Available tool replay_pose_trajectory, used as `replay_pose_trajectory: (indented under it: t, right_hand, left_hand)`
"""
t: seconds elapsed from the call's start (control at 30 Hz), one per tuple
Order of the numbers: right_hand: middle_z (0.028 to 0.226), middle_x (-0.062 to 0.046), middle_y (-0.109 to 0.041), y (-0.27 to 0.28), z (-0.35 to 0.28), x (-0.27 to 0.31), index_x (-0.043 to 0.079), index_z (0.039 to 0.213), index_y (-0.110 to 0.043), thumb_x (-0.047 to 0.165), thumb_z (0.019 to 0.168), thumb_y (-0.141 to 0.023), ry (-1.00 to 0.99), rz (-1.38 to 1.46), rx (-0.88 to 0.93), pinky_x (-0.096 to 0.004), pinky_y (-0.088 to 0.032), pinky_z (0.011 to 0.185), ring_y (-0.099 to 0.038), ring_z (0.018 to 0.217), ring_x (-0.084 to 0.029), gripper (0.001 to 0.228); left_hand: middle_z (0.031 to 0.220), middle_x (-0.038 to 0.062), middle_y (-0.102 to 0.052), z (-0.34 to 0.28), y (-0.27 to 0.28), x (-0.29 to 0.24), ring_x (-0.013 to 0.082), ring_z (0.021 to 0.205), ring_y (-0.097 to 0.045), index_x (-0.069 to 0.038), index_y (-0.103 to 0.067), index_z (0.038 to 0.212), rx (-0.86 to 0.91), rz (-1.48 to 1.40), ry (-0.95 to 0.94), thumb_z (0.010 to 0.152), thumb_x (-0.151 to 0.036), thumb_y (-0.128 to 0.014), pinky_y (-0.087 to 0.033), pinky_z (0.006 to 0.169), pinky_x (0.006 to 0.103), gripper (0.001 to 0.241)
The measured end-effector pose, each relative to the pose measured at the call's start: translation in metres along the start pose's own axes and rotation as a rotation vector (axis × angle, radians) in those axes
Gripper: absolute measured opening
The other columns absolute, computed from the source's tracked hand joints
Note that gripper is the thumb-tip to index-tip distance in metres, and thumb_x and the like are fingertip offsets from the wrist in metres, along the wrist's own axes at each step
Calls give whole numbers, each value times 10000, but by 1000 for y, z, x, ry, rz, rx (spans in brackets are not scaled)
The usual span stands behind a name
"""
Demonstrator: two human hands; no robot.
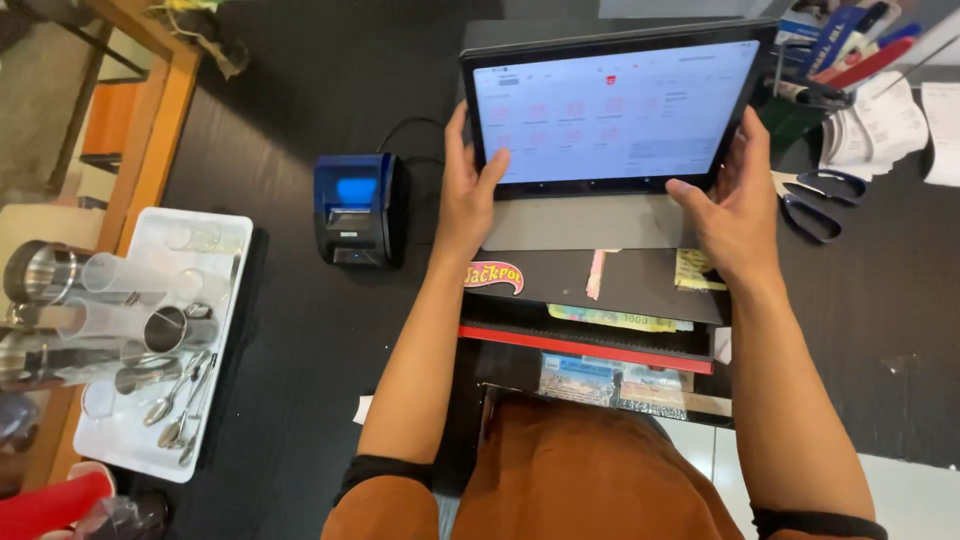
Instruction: Counting banknotes, organizing them in a cash drawer, and processing a transaction using a tablet POS system.
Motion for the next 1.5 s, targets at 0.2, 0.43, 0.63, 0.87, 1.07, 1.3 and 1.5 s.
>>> replay_pose_trajectory:
  t: [0.2,0.43,0.63,0.87,1.07,1.3,1.5]
  right_hand:
    - [1546,-215,-423,1,-1,2,69,1576,-160,-24,955,-669,-10,-36,-10,-395,-394,1165,-455,1415,-305,808]
    - [1394,-140,-319,12,-8,12,288,1591,-157,40,985,-699,70,-86,-101,-360,-466,982,-418,1388,-299,850]
    - [1610,-128,-138,-8,-13,44,167,1629,-248,350,1001,-748,258,-441,-44,-510,-433,1043,-241,1527,-342,823]
    - [1724,-43,169,-14,-10,41,309,1708,-334,421,1015,-954,360,-615,-72,-697,-69,1457,120,1680,-383,937]
    - [1728,-10,180,-20,-3,47,329,1714,-444,498,995,-993,310,-663,-129,-738,-58,1454,115,1684,-365,921]
    - [1351,-132,-354,13,-9,55,137,1417,-300,-53,949,-674,304,-280,-276,-409,-475,994,-474,1252,-295,628]
    - [1307,-127,-393,9,-5,41,185,1441,-268,-10,984,-657,252,-194,-216,-413,-441,998,-427,1240,-269,630]
  left_hand:
    - [1464,175,-566,-1,-5,-2,247,1357,-567,-120,-181,1603,28,1,1,995,-338,-638,-436,1191,389,791]
    - [1412,165,-606,-2,-6,-7,234,1317,-593,-134,-200,1593,34,4,-5,995,-311,-640,-451,1175,385,763]
    - [1392,163,-621,-1,-4,-1,228,1294,-605,-139,-197,1595,22,41,5,989,-310,-628,-449,1160,371,763]
    - [1452,170,-580,2,-3,-9,238,1325,-591,-137,-243,1581,-2,31,-9,977,-266,-643,-444,1139,354,736]
    - [1516,160,-518,1,-1,1,241,1369,-550,-99,-231,1592,-3,-12,23,989,-351,-607,-442,1155,364,755]
    - [1437,171,-589,3,-2,1,228,1285,-614,-132,-238,1584,9,-6,14,984,-341,-631,-482,1111,344,747]
    - [1363,172,-642,2,-2,-2,236,1256,-639,-151,-220,1582,23,-23,35,987,-337,-635,-507,1103,367,748]
Point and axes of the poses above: each hand's wrist, its own z-axis towards the middle knuckle, its own y-axis out of the back of the hand, x = y × z, the point moved 10 cm from there along z, towards the middle knuckle
